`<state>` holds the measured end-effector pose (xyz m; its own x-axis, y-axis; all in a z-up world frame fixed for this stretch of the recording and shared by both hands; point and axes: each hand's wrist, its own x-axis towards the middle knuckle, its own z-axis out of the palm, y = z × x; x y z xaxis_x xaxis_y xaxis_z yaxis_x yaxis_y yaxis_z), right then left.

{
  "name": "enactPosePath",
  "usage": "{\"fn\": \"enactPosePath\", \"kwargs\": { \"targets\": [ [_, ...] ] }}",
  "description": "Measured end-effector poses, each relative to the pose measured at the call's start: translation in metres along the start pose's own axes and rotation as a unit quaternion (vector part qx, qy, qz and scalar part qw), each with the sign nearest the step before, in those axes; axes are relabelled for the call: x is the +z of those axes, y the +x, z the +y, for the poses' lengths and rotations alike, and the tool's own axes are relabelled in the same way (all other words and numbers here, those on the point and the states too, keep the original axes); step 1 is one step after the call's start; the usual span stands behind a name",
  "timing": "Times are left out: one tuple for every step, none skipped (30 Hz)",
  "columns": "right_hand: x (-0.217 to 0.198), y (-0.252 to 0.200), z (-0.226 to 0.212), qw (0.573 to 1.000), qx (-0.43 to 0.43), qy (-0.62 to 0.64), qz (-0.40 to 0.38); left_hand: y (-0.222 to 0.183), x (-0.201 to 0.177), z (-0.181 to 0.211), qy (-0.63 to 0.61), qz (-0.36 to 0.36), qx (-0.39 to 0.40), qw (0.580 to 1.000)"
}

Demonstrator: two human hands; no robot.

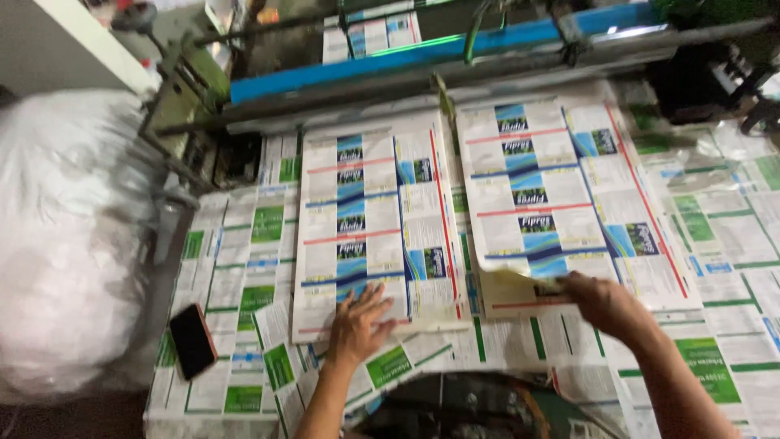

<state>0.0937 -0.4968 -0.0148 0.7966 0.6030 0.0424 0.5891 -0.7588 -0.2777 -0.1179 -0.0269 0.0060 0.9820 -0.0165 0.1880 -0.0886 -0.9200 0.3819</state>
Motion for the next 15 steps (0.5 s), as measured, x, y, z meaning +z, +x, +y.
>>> {"fn": "enactPosePath", "kwargs": {
  "targets": [
    [-0.033,-0.003,-0.028,1.000,0.001,0.001,-0.010,-0.005,-0.003,0.012,-0.005,-0.006,-0.006,1.000],
    [-0.066,-0.005,-0.055,0.993,0.092,-0.033,-0.067,-0.009,-0.007,0.025,-0.003,-0.020,-0.064,0.998],
    [-0.101,-0.001,-0.080,0.974,0.181,-0.069,-0.117,-0.007,-0.012,0.036,0.002,-0.031,-0.118,0.993],
    [-0.106,-0.005,-0.084,0.973,0.182,-0.070,-0.121,-0.009,-0.010,0.037,0.000,-0.033,-0.120,0.992],
    [-0.110,-0.013,-0.089,0.990,0.111,-0.075,0.039,-0.015,-0.008,0.040,0.019,0.002,-0.097,0.995],
    [-0.114,-0.019,-0.095,0.977,0.037,-0.077,0.197,-0.021,-0.006,0.043,0.038,0.038,-0.073,0.996],
    [-0.101,-0.024,-0.092,0.977,0.037,-0.077,0.197,-0.025,0.002,0.037,0.039,0.037,-0.073,0.996],
    [-0.087,-0.028,-0.090,0.977,0.026,-0.101,0.184,-0.030,0.010,0.033,0.037,0.074,-0.043,0.996],
    [-0.074,-0.032,-0.087,0.977,0.016,-0.125,0.175,-0.032,0.018,0.027,0.037,0.112,-0.010,0.993],
    [-0.061,-0.033,-0.085,0.976,0.016,-0.125,0.177,-0.031,0.017,0.026,0.038,0.113,-0.008,0.993],
    [-0.049,-0.036,-0.083,0.981,0.027,-0.119,0.151,-0.032,0.018,0.027,0.026,0.132,-0.010,0.991],
    [-0.037,-0.038,-0.081,0.985,0.039,-0.114,0.126,-0.033,0.020,0.028,0.014,0.151,-0.011,0.988],
    [-0.033,-0.041,-0.082,0.985,0.040,-0.114,0.120,-0.032,0.017,0.030,0.011,0.147,-0.014,0.989],
    [-0.030,-0.044,-0.082,0.982,0.037,-0.100,0.155,-0.030,0.016,0.031,0.011,0.151,-0.007,0.989],
    [-0.025,-0.048,-0.084,0.978,0.035,-0.083,0.188,-0.030,0.012,0.032,0.012,0.151,-0.002,0.989]
  ]
}}
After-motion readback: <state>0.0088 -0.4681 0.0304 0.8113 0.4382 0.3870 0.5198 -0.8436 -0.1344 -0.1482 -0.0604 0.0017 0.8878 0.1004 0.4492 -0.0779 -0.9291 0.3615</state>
